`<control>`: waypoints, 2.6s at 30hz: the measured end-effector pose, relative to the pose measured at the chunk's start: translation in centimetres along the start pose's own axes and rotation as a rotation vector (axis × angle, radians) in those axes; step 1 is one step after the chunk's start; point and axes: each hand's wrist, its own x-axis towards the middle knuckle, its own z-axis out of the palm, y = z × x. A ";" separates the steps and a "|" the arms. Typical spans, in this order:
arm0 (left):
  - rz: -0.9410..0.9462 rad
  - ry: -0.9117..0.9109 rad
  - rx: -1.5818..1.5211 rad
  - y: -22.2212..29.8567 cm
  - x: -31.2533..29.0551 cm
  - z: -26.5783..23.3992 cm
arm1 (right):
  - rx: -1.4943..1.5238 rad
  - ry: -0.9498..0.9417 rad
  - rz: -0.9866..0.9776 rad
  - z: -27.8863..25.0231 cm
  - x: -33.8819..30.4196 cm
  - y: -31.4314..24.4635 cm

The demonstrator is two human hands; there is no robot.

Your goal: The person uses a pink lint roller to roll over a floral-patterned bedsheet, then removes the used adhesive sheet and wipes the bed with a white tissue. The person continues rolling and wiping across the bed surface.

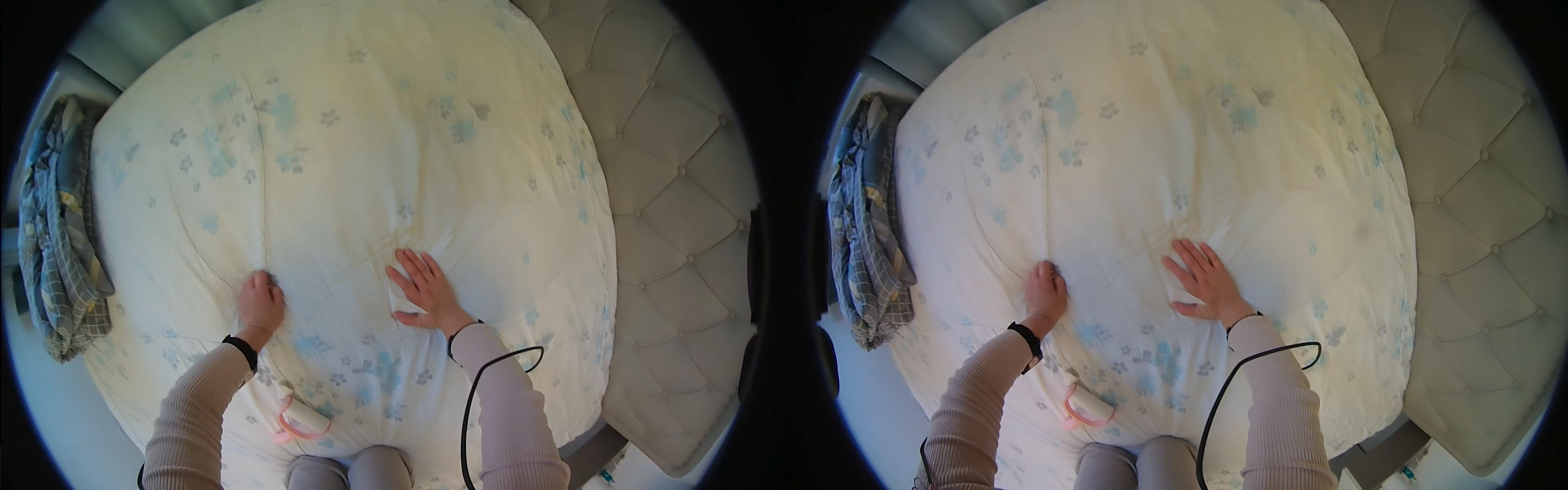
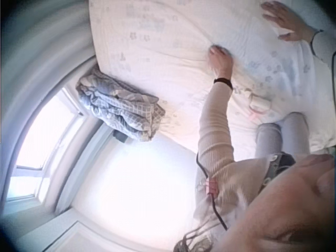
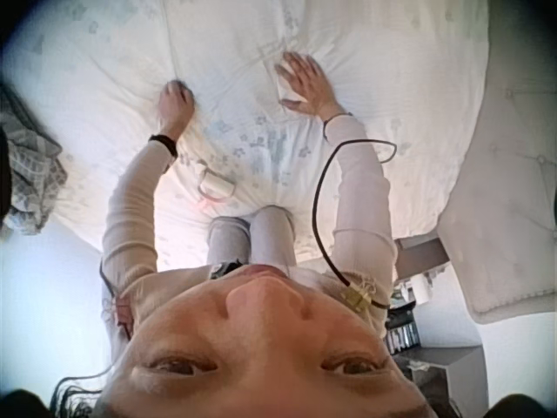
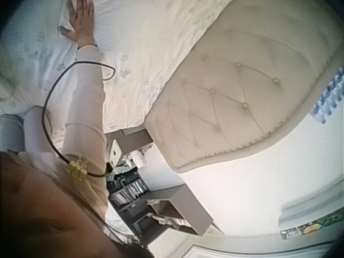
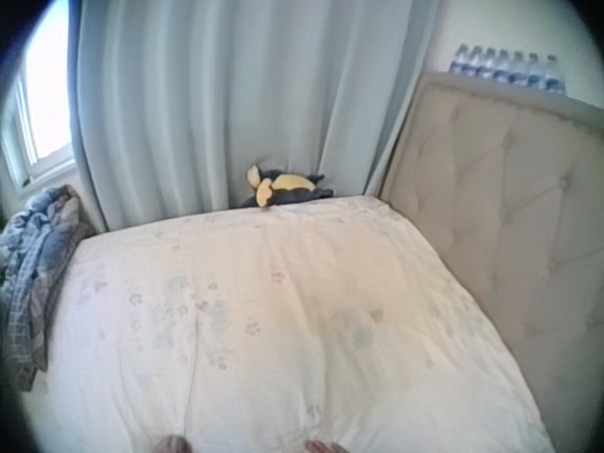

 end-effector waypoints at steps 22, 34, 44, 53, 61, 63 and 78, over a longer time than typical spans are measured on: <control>0.333 0.378 0.008 17.2 29.5 5.8 | 0.122 -0.122 0.014 0.5 -0.1 1.7; 0.234 0.221 0.062 17.1 30.0 6.1 | 0.170 -0.290 0.081 -1.0 0.4 0.3; 0.231 0.234 0.012 17.2 29.8 5.9 | 0.278 -0.115 0.113 0.4 -1.0 -0.6; 0.247 0.264 -0.016 17.7 29.8 5.5 | 0.323 -0.170 0.132 -2.3 0.5 -1.5; 0.238 0.228 -0.015 17.7 29.9 5.4 | 0.370 -0.131 0.165 -0.8 1.1 -1.6; 0.248 0.237 0.001 17.6 29.9 5.5 | 0.868 -0.090 0.369 -1.5 0.9 -0.9; 0.199 0.207 0.055 17.3 30.0 6.1 | 0.692 0.819 0.599 -23.9 10.8 23.1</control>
